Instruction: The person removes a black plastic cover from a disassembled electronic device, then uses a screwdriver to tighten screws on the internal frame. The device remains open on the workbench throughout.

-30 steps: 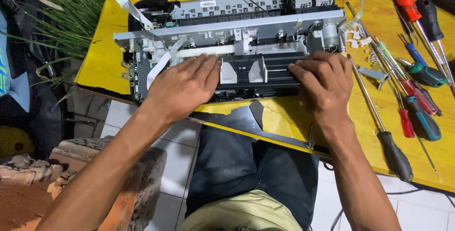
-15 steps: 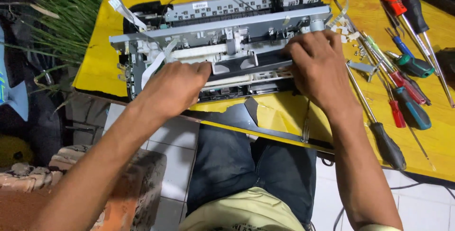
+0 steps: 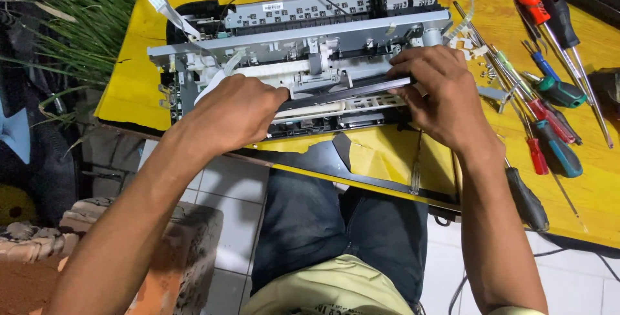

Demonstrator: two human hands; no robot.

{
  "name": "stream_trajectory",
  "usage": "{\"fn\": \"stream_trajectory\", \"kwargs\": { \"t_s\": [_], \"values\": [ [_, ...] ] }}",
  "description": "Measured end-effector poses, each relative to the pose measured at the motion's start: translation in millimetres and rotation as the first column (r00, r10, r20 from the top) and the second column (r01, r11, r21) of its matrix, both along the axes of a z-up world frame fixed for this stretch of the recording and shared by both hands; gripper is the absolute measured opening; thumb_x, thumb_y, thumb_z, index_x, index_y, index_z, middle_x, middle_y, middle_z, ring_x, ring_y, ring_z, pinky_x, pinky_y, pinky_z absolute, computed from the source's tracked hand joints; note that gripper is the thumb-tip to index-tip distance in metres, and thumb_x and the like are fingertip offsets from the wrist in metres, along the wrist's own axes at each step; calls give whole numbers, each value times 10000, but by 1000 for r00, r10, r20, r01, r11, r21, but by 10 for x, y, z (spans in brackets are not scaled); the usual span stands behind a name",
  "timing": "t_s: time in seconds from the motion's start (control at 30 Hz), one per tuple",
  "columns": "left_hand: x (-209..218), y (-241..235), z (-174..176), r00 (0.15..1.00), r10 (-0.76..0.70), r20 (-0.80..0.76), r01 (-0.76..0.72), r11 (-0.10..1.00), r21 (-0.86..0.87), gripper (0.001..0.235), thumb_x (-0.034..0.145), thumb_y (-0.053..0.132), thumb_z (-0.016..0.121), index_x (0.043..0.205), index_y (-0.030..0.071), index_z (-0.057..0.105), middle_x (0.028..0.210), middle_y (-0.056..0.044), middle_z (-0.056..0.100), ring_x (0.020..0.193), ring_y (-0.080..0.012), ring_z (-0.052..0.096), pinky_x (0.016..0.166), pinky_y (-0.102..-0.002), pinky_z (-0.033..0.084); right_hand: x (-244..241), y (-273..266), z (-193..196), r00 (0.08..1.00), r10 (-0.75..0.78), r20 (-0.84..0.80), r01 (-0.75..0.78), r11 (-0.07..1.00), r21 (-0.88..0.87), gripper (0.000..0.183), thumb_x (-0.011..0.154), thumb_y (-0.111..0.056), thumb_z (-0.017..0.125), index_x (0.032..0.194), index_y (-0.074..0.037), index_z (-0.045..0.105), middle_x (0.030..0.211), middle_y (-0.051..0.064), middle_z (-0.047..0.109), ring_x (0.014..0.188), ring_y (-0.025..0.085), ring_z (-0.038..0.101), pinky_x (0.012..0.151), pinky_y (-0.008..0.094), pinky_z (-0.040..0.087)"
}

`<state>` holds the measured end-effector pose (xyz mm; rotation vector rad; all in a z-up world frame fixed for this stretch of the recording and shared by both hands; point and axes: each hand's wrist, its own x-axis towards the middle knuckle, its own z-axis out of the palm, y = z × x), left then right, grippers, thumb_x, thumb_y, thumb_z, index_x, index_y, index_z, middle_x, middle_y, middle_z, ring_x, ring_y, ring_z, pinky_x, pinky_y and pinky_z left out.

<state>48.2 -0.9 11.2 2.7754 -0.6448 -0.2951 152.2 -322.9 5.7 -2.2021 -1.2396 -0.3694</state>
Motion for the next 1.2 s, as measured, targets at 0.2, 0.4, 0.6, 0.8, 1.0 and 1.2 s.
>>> {"fn": "stream_trajectory", "kwargs": {
  "t_s": [0.2, 0.4, 0.6, 0.8, 1.0, 1.2],
  "values": [
    [-98, 64, -263, 984, -64, 166, 36, 986, 164, 460, 772, -39, 661, 1229, -87, 633, 855, -239, 719, 745, -414, 742, 649, -527, 614, 108, -60, -287, 977, -50, 208, 41, 998, 47, 207, 913, 36, 825, 1062, -82, 742, 1138, 74, 721, 1066, 283, 699, 962, 386, 460],
    [-152, -105, -64, 906, -127, 404, 12, 961, 275, 537, 749, 64, 756, 1261, -31, 622, 933, -182, 707, 825, -371, 742, 647, -493, 621, 36, -71, -386, 971, -43, 235, 16, 993, 114, 254, 897, 84, 779, 1096, -72, 749, 1162, 102, 696, 1046, 323, 676, 894, 397, 479],
    [-75, 38, -172, 969, -36, 243, 7, 993, 117, 465, 760, 3, 705, 1219, -55, 652, 871, -214, 703, 766, -400, 734, 654, -499, 604, 89, -35, -257, 978, -30, 207, 17, 998, 68, 237, 914, 114, 752, 1077, -58, 739, 1130, 105, 713, 1058, 319, 693, 902, 402, 466],
    [-46, 25, -135, 981, -39, 191, 25, 997, 77, 490, 736, -25, 694, 1221, -87, 655, 821, -217, 691, 704, -407, 722, 614, -500, 578, 40, -12, -265, 982, -66, 176, 54, 996, 75, 230, 926, 106, 754, 1076, -66, 728, 1142, 99, 702, 1077, 316, 684, 916, 397, 450],
    [-29, 6, 20, 998, -14, 67, 16, 999, -30, 469, 740, -71, 631, 1205, -127, 665, 767, -249, 689, 648, -426, 703, 584, -487, 567, 49, -60, -176, 993, -9, 118, 6, 1000, 23, 226, 895, 100, 763, 1042, -57, 695, 1087, 90, 685, 1066, 317, 676, 956, 418, 437],
    [-49, 44, -71, 996, -5, 88, 8, 999, -37, 500, 738, -59, 616, 1234, -107, 661, 826, -250, 701, 696, -429, 708, 610, -491, 582, 102, -39, -230, 992, 4, 123, -15, 996, 88, 242, 866, 125, 773, 1011, -61, 717, 1064, 84, 696, 1027, 322, 690, 936, 411, 442]
  ]
}}
